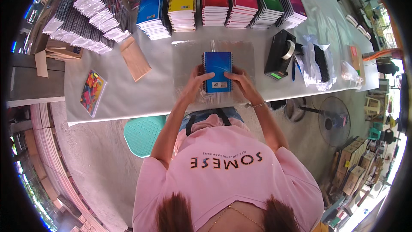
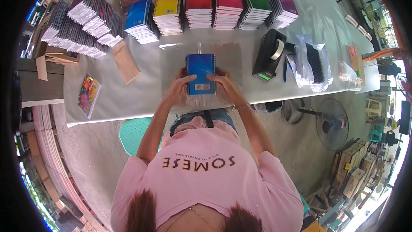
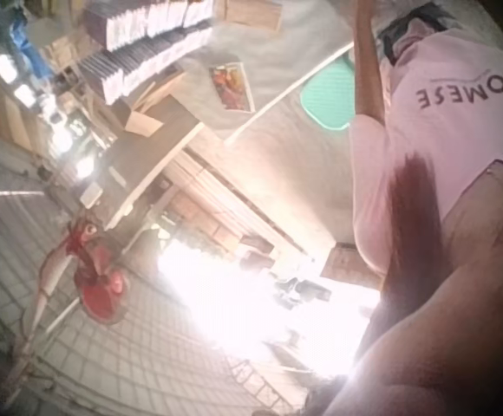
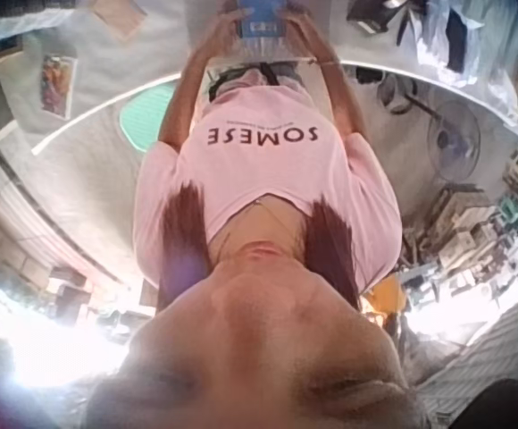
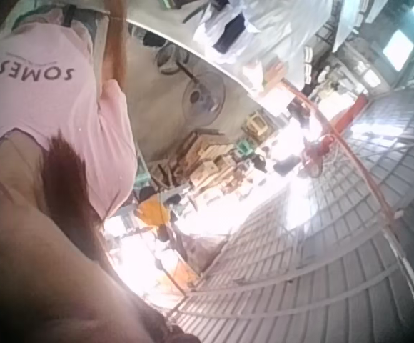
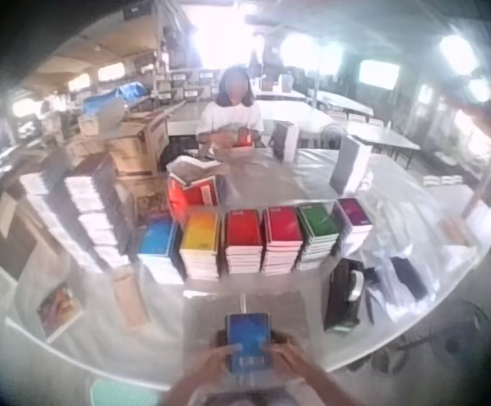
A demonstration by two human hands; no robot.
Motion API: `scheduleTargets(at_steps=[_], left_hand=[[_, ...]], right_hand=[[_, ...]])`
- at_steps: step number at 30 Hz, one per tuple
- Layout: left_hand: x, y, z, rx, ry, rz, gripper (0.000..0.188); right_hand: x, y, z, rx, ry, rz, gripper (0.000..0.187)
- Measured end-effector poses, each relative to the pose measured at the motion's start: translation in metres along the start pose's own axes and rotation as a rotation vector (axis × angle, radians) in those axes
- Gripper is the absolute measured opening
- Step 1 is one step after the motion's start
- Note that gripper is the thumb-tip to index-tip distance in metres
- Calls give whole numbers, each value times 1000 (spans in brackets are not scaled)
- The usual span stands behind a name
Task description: The person picks up several small notebooks of different colors, aligns them into a stack, and then places the stack into a clear plastic bag.
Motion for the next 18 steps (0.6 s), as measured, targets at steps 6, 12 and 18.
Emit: scheduleTargets(at_steps=[6,12,18], left_hand=[[6,-5,-11,-36,41,-70,75],[18,-21,-18,-214,126,-323,73],[11,-21,-8,-237,147,-365,74]], right_hand=[[4,2,-2,-105,94,-35,46],[-9,-5,-6,-151,123,122,54],[-6,-12,-6,-275,-24,406,57]])
Point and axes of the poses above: each hand's wrist, its own z-axis away from the middle knuckle, its own y-axis out of the palm, x = y × z, the point moved 9 cm from there along -z, towards the middle knuckle, and after that the axes turned 1 degree about -x, right-handed, at the moved point
